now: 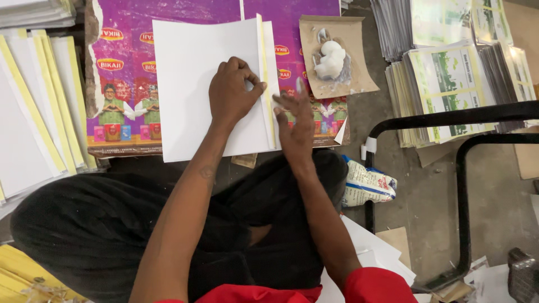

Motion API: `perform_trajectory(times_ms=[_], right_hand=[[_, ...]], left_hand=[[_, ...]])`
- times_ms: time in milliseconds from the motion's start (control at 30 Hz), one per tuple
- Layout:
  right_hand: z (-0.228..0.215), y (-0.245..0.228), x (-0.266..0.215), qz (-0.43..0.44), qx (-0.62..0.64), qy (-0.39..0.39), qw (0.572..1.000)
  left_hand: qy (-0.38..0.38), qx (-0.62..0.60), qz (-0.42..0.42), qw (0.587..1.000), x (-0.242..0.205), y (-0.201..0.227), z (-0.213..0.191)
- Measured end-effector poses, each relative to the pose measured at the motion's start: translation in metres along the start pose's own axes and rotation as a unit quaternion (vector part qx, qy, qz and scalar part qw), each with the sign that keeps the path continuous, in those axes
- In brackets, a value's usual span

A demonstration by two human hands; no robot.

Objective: The person sits on the floor and assembles notebooks by inserting a stack of white pages into a cover, then applying a strip of glue along the spine and pressing the pages to secure them. The person repeats this process for multiple notebooks.

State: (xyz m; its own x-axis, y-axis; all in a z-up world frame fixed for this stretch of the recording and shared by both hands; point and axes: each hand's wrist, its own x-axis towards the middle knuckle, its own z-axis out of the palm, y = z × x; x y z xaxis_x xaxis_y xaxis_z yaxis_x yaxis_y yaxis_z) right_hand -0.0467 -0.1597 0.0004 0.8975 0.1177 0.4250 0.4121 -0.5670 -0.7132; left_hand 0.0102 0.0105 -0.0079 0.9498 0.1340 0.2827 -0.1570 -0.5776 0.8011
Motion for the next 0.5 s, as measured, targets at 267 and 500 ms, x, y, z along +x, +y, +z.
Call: perform_trajectory(times_ms=[267,500], right_hand=[[0.003,0.017,0.046,0.000,0.042,-0.028,0.999],[0.019,0.044,0.076,-0.004,0.031,0.004,1.000]], left_hand=[[0.005,-0.002,0.015,1.000,0.001,-0.002,0.004],[0.021,-0.005,0.002,1.000,0.000,-0.005,0.006]])
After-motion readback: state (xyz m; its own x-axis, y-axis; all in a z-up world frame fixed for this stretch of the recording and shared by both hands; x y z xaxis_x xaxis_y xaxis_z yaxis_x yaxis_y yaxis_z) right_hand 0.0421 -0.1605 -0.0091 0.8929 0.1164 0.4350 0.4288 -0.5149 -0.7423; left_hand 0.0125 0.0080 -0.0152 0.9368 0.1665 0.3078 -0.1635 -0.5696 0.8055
